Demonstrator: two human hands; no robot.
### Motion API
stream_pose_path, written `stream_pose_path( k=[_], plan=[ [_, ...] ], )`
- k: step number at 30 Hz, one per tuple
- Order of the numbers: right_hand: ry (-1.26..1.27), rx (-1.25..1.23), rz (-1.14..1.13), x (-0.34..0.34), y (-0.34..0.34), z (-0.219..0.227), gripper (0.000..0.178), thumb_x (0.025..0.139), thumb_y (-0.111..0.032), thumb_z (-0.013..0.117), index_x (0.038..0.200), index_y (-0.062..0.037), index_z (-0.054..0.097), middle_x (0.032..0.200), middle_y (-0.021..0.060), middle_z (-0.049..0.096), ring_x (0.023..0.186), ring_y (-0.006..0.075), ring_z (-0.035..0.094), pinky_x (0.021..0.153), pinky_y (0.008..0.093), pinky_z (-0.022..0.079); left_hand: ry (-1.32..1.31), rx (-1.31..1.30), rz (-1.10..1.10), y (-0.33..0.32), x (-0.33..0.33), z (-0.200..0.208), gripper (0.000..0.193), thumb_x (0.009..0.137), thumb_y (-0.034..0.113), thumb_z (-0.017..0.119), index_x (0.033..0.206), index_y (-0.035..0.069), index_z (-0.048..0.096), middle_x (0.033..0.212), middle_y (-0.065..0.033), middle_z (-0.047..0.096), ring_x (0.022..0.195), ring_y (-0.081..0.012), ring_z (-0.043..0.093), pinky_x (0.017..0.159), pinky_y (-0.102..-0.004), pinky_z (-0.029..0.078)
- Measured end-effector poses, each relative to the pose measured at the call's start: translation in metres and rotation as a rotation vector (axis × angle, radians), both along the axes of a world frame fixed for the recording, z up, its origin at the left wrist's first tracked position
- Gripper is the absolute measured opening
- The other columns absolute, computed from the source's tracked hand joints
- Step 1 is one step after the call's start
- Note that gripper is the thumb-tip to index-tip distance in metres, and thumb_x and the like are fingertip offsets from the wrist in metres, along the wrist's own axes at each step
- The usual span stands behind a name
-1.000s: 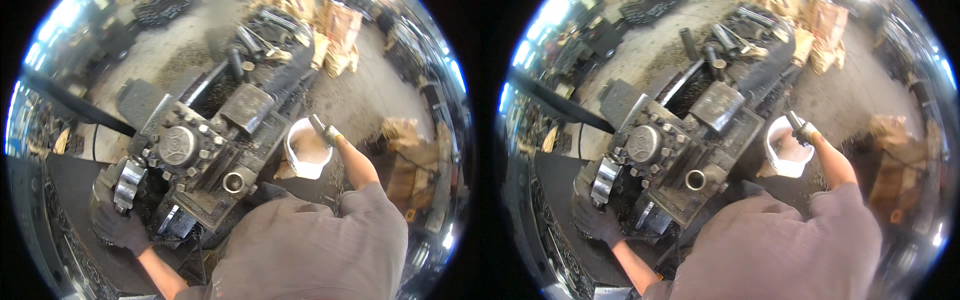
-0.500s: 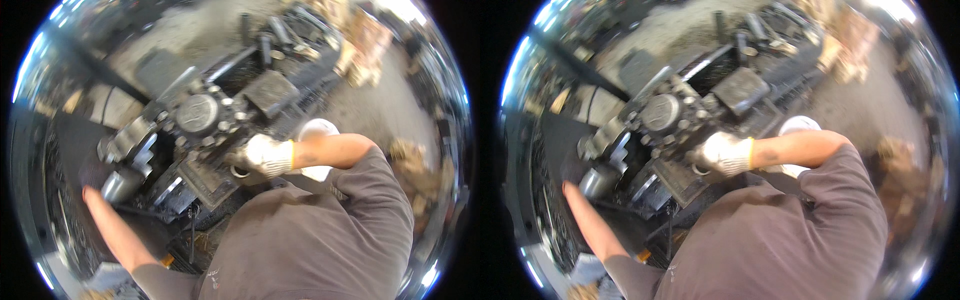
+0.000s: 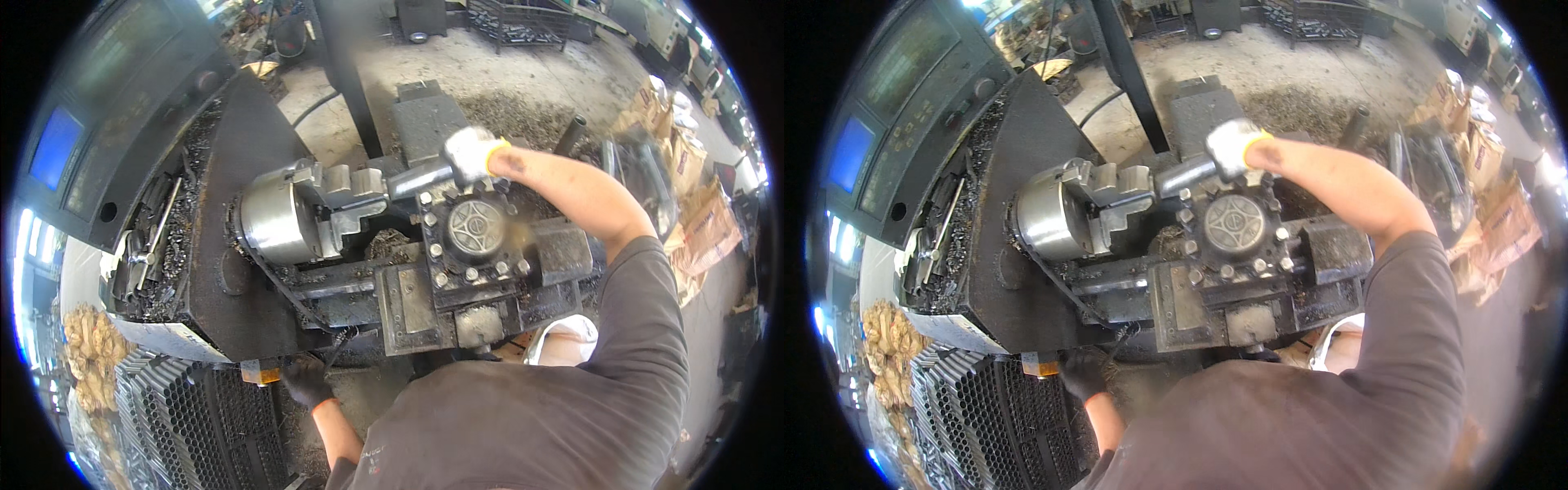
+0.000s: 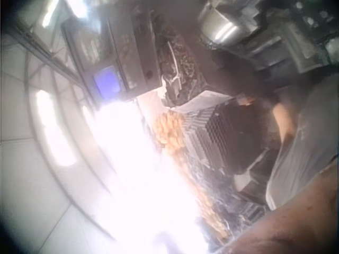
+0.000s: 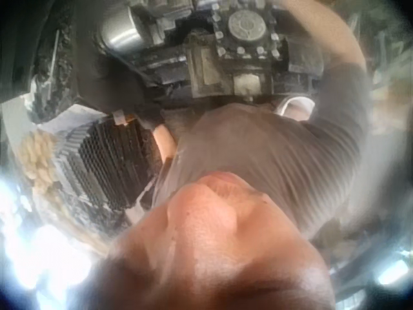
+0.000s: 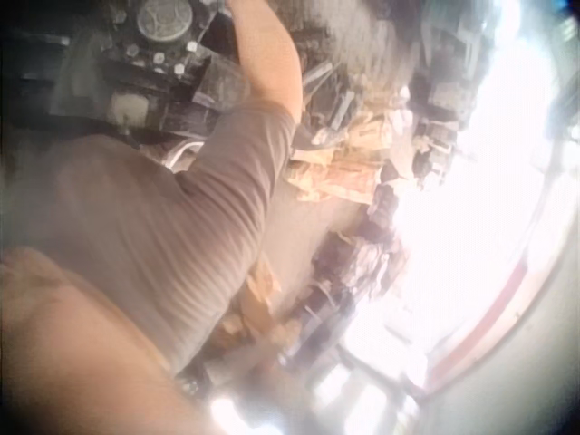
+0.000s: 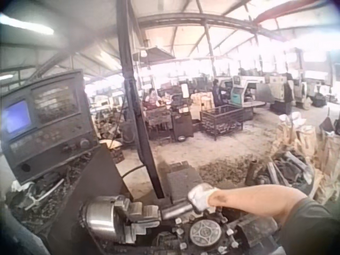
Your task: The person repeatedly loads hollow metal tubes into a lathe chuck, secures them, and removes them after a brief cycle. The person places each processed tube onto a nearby stack. The cycle repeats continuously throughout the clip.
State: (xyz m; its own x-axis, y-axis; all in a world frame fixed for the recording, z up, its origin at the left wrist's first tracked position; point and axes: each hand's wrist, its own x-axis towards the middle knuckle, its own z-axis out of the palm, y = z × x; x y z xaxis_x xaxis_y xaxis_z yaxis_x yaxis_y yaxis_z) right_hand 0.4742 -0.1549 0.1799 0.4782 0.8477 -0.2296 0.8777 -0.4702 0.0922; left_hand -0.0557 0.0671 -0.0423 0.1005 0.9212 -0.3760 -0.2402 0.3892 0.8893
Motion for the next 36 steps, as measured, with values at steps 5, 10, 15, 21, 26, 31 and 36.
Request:
stream_pose_path(
  k=[5, 10, 15, 21, 26, 31, 36],
  plan=[
    [0.475, 0.045, 0.037, 0.022, -0.004, -0.045, 0.031, 0.086, -0.024, 0.08, 0.108, -0.0023, 0.077, 0.086, 0.0158, 0.077, 0.07, 0.0269, 0.072, 0.065, 0.042, 0.058, -0.204, -0.198, 0.283, 0.046, -0.075, 0.001, 0.038, 0.102, 0.052, 0.057, 0.108, 0.014, 0.062, 0.1, -0.0027, 0.059, 0.089, -0.0235, 0.059, 0.083, -0.0476, 0.051],
    [0.991, 0.222, 0.007, -0.001, 0.087, -0.042, 0.039, 0.091, -0.025, 0.078, 0.12, -0.0017, 0.069, 0.09, 0.0098, 0.075, 0.069, 0.0196, 0.071, 0.056, 0.0363, 0.056, -0.136, -0.236, -0.087, 0.075, -0.115, -0.004, 0.027, 0.102, 0.044, 0.055, 0.096, 0.019, 0.062, 0.085, 0.0028, 0.057, 0.084, -0.0173, 0.058, 0.074, -0.0396, 0.047],
    [0.893, 0.161, -0.154, -0.024, 0.117, -0.019, 0.07, 0.091, -0.019, 0.07, 0.153, -0.006, 0.041, 0.106, 0.0101, 0.073, 0.086, 0.0216, 0.073, 0.075, 0.0339, 0.063, 0.146, 0.112, 0.059, 0.073, -0.113, -0.026, 0.027, 0.104, 0.037, 0.055, 0.111, 0.015, 0.07, 0.098, 0.0003, 0.066, 0.087, -0.0147, 0.059, 0.072, -0.0332, 0.045],
    [0.495, 0.632, -0.07, -0.087, 0.0, 0.045, 0.068, 0.091, -0.014, 0.069, 0.156, -0.0039, 0.051, 0.14, 0.0184, 0.07, 0.108, 0.0219, 0.075, 0.094, 0.036, 0.06, 0.808, 0.546, 0.192, 0.025, -0.086, 0.044, 0.051, 0.108, 0.044, 0.059, 0.126, -0.004, 0.063, 0.117, -0.0187, 0.069, 0.099, -0.0317, 0.069, 0.086, -0.0425, 0.056],
    [0.389, 0.942, -0.313, -0.176, -0.111, 0.065, 0.04, 0.09, -0.004, 0.063, 0.128, -0.0014, 0.074, 0.116, 0.0158, 0.076, 0.093, 0.0172, 0.071, 0.088, 0.0333, 0.059, 0.862, 1.737, 0.268, 0.044, 0.004, 0.167, 0.05, 0.105, 0.036, 0.066, 0.135, -0.004, 0.061, 0.125, -0.0207, 0.07, 0.117, -0.0389, 0.067, 0.1, -0.0503, 0.057],
    [0.626, 1.132, -0.314, -0.224, -0.159, 0.038, 0.039, 0.079, 0.008, 0.057, 0.112, 0.0019, 0.078, 0.114, 0.0174, 0.077, 0.091, 0.0161, 0.074, 0.08, 0.0305, 0.061, 1.14, 1.795, 0.064, 0.092, 0.17, 0.297, 0.057, 0.102, 0.034, 0.064, 0.153, 0.009, 0.053, 0.131, -0.0275, 0.068, 0.119, -0.0451, 0.067, 0.101, -0.0536, 0.055],
    [0.75, 1.017, -0.403, -0.24, -0.18, 0.01, 0.032, 0.087, 0.003, 0.071, 0.118, 0.0033, 0.076, 0.114, 0.0154, 0.079, 0.099, 0.0216, 0.076, 0.091, 0.0338, 0.06, 1.449, 1.307, -0.251, 0.145, 0.284, 0.376, 0.083, 0.103, 0.042, 0.058, 0.171, 0.026, 0.013, 0.14, -0.0264, 0.066, 0.121, -0.0475, 0.069, 0.101, -0.0595, 0.054]
  ],
)
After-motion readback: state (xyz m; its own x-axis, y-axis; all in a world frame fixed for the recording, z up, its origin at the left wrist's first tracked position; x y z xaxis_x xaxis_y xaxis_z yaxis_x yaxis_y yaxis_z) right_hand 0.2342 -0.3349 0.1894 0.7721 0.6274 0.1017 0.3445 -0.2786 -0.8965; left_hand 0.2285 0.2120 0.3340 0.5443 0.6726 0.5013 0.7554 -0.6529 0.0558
